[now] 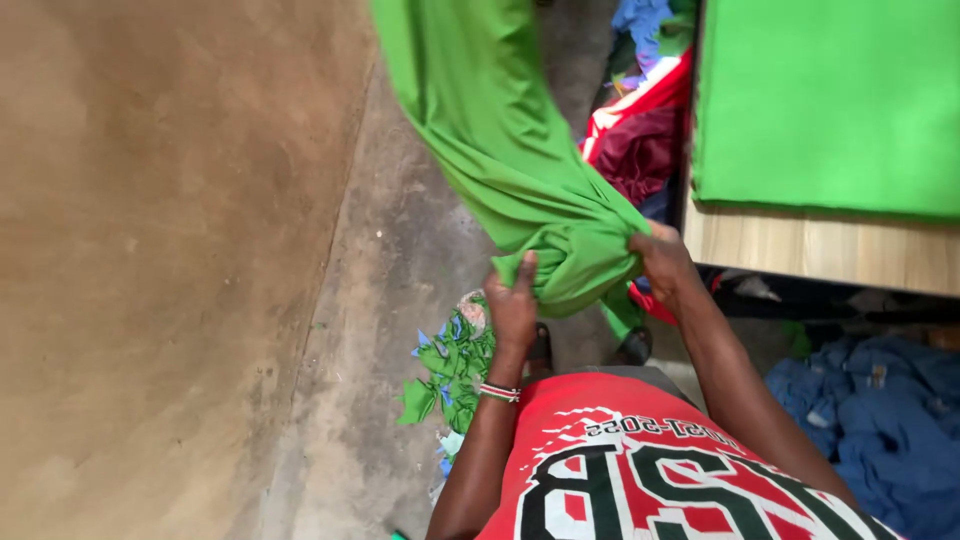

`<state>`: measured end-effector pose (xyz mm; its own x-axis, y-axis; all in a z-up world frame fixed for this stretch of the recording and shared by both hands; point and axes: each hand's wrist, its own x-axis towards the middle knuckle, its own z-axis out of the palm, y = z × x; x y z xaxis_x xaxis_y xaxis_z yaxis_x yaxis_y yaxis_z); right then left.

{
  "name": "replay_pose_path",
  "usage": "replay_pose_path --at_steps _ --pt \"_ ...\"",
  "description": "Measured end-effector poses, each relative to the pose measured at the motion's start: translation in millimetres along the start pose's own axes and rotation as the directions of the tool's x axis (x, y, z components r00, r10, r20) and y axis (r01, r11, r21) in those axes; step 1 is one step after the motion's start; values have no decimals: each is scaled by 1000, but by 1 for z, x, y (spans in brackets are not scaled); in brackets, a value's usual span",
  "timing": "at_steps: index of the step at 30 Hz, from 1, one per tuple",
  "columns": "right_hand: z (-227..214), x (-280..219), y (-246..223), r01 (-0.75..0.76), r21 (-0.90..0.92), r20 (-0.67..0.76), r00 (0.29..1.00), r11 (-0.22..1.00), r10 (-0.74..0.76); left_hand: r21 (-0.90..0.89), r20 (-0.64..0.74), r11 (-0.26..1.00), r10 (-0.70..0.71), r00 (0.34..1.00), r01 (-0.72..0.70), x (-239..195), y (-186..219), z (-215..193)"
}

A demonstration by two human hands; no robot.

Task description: Spreading, aligning, and cutting green fabric on a large workbench

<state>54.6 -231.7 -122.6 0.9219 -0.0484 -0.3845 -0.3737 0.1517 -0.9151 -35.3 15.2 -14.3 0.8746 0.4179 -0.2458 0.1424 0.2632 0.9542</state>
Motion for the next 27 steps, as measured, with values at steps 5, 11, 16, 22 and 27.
replay_pose_path --at_steps 5,11,16,22,27 --pt "8 -69 -74 -11 239 -76 997 971 30 -621 -67 779 -168 984 90 8 -6 -57" --pt "-7 -90 -52 -168 181 -50 982 969 179 -744 -222 649 -17 975 -158 17 68 -159" --pt "-4 -110 -25 -314 -89 -117 946 945 303 -724 -315 627 70 946 -287 17 150 -159" --pt "-47 -116 24 -114 -23 -256 961 993 104 -806 -217 564 3 976 -181 54 155 -149" --pt "-57 -173 -41 -31 594 -134 981 804 137 -782 -202 619 -146 969 -70 118 106 -143"
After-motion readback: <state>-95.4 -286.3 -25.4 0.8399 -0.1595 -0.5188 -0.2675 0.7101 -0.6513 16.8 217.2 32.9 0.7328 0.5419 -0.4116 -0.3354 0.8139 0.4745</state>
